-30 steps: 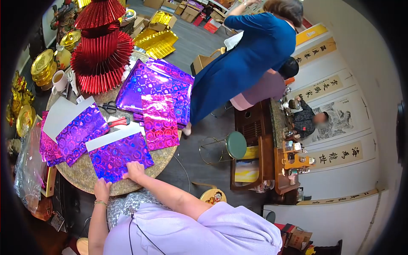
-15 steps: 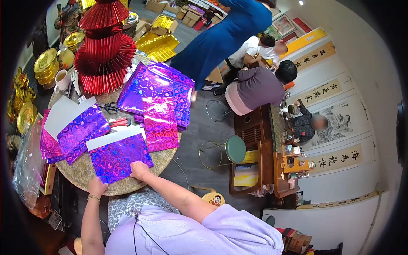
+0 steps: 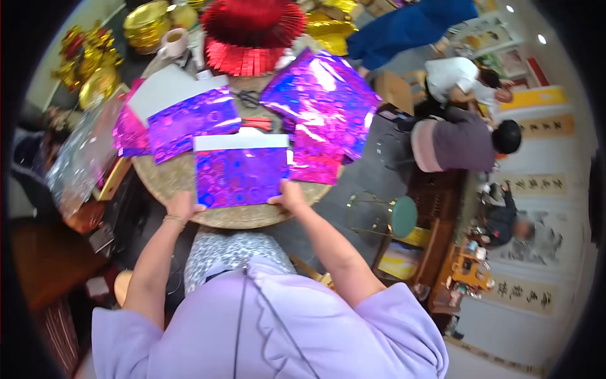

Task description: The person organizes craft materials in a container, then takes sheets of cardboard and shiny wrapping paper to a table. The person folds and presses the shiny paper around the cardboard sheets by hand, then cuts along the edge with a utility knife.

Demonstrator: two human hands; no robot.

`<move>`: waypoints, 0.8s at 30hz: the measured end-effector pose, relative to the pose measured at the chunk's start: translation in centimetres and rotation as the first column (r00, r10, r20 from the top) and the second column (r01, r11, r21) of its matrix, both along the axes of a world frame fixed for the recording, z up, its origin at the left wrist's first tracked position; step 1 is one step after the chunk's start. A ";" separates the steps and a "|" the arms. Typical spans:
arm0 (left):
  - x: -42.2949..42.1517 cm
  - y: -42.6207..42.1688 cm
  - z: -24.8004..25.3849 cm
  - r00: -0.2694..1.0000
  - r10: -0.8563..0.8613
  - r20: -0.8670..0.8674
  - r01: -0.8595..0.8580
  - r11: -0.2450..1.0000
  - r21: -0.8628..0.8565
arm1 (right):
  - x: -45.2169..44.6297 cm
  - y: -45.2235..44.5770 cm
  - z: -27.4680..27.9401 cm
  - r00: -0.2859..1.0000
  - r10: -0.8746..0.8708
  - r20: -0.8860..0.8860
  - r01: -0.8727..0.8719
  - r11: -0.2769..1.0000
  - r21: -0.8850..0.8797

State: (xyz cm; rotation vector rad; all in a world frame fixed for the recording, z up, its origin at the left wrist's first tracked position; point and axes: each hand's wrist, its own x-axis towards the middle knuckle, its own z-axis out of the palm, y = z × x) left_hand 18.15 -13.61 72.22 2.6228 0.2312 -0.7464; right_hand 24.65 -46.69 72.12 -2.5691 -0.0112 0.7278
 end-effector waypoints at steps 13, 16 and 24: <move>1.1 1.0 0.4 0.999 -0.001 -0.048 -0.004 0.995 -0.102 | 2.2 -0.6 4.1 0.995 0.009 -0.098 -0.032 0.973 -0.230; 0.4 0.3 2.3 1.000 -0.018 0.025 0.018 1.000 0.025 | 4.1 0.3 4.8 0.964 0.164 -0.211 -0.231 0.906 -0.354; 2.3 -5.1 5.1 0.770 -0.027 0.637 0.029 1.000 0.007 | 15.7 8.4 3.2 0.756 0.198 0.624 -0.177 0.979 -0.096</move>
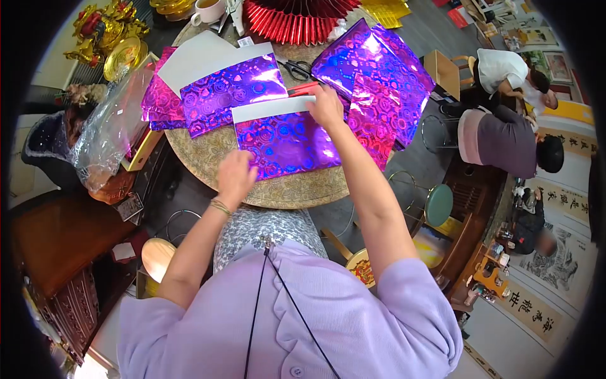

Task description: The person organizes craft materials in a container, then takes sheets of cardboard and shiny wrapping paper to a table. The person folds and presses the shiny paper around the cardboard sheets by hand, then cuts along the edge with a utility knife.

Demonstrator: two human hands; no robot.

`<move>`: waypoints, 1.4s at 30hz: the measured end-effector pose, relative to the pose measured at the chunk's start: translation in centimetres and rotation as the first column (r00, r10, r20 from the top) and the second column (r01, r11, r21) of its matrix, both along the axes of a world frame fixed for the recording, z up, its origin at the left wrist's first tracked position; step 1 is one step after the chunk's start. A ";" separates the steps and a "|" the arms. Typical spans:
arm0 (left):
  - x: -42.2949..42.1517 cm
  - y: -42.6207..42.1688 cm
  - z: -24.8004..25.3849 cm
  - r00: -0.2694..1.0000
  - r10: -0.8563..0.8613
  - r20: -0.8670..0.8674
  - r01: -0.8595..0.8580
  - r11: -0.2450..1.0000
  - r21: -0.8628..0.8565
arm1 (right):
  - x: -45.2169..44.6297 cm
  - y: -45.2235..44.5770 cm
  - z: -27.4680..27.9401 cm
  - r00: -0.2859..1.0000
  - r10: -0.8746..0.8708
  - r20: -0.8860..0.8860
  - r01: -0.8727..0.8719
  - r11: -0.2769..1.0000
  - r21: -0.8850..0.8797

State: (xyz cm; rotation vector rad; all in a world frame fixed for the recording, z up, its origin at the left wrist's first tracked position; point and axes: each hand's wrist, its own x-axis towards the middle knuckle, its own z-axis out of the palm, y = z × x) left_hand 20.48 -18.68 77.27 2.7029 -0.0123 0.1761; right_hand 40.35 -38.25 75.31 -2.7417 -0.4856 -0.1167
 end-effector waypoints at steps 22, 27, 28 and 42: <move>0.6 -3.5 -5.5 0.695 -0.712 -0.102 0.713 0.700 -0.029 | -6.4 -13.6 9.3 0.696 -0.062 -0.716 0.449 0.815 0.366; 0.9 -5.0 -4.5 0.700 -0.703 -0.129 0.703 0.709 -0.049 | -16.3 -18.1 6.9 0.538 -0.063 -0.841 0.695 0.598 0.400; 1.2 -5.7 -4.2 0.710 -0.695 -0.114 0.692 0.719 -0.069 | -17.6 -18.6 6.3 0.517 -0.055 -0.854 0.718 0.571 0.398; 2.5 -10.4 -4.5 0.728 -0.668 -0.156 0.678 0.734 0.024 | -20.9 -20.6 0.7 0.696 -0.395 -0.599 0.609 0.767 0.202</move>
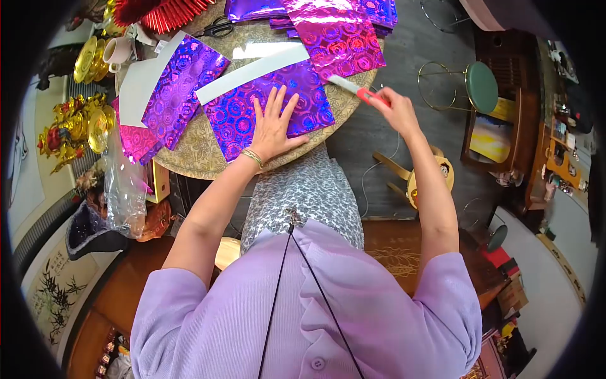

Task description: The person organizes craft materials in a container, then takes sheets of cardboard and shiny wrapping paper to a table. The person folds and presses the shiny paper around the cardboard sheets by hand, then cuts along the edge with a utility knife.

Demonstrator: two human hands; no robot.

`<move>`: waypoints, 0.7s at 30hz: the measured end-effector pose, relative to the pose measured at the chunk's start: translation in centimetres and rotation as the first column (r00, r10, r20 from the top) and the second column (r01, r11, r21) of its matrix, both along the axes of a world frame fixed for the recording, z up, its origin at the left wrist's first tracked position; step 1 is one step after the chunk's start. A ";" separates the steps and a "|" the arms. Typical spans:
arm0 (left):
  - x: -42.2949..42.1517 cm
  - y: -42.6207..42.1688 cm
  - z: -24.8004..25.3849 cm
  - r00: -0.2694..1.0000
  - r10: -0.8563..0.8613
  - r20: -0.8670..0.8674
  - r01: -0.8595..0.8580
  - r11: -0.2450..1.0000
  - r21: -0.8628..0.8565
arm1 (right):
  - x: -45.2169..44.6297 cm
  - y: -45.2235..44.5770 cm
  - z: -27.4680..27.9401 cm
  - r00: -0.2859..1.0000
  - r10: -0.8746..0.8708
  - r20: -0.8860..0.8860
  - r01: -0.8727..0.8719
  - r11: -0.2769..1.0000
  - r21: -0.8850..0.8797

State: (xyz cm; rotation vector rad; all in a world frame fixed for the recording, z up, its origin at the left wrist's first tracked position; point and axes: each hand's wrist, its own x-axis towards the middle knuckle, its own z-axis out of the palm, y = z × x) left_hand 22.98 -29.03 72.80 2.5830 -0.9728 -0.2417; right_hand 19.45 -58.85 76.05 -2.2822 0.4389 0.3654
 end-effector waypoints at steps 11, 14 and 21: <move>-0.8 0.6 -1.8 0.998 0.036 0.045 -0.035 0.999 -0.018 | 3.1 1.1 -0.6 0.989 0.130 0.076 -0.114 0.977 -0.182; -0.8 0.7 -2.4 0.999 0.032 0.044 -0.031 0.999 -0.010 | 2.7 1.1 -0.7 0.978 0.196 0.068 -0.188 0.976 -0.111; -0.9 0.8 -2.5 0.998 0.025 0.052 -0.025 1.000 0.010 | 1.2 1.4 -0.3 0.936 0.339 0.094 -0.325 0.936 -0.137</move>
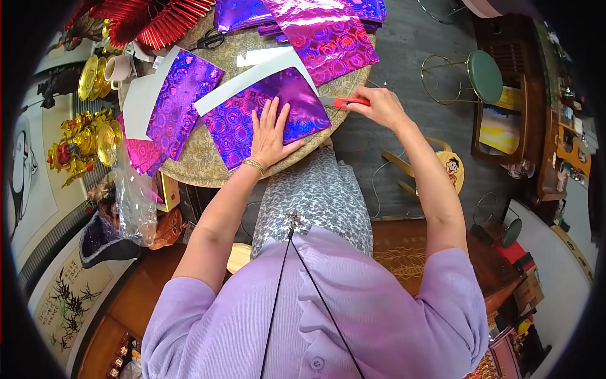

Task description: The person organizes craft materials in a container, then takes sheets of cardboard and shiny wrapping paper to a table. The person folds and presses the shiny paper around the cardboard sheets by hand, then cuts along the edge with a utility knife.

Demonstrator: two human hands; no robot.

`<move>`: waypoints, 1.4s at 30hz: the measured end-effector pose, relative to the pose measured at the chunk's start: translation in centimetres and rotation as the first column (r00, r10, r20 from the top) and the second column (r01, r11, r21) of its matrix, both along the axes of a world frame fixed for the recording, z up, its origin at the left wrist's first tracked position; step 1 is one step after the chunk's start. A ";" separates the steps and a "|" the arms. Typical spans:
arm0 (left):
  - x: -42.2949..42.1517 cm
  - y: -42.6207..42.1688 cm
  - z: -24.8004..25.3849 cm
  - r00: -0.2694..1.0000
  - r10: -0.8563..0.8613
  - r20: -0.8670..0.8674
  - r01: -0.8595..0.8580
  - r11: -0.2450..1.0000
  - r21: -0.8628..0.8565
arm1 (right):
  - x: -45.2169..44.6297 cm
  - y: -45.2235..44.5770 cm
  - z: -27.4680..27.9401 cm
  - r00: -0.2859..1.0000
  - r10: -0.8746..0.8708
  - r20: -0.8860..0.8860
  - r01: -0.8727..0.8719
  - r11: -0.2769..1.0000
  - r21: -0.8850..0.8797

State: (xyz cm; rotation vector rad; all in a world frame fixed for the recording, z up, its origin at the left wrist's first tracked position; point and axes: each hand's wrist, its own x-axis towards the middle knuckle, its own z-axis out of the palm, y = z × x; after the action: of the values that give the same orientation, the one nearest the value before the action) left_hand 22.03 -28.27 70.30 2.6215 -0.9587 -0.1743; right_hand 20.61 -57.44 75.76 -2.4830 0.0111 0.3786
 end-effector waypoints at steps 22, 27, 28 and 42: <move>1.3 -1.3 0.6 0.972 -0.219 0.086 0.202 0.963 0.177 | -1.1 -0.3 -0.6 0.939 0.165 -0.301 -0.134 0.983 0.123; 1.0 -1.4 0.4 0.971 -0.216 0.101 0.197 0.966 0.168 | -1.6 -0.5 -0.8 0.943 0.156 -0.293 -0.129 0.986 0.106; 1.0 -1.3 0.4 0.972 -0.212 0.102 0.194 0.967 0.165 | -1.6 -0.5 -0.8 0.946 0.157 -0.282 -0.133 0.986 0.100; -1.3 -3.3 0.3 0.989 -0.110 0.096 0.099 0.989 0.114 | -3.4 -2.6 -1.2 0.966 0.105 -0.237 -0.085 0.992 0.095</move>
State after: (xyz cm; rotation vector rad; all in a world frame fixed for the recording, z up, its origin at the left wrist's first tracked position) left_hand 20.73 -31.59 70.58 2.7023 -1.1533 -0.1224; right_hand 17.26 -60.03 74.57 -2.3460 -0.0240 0.7071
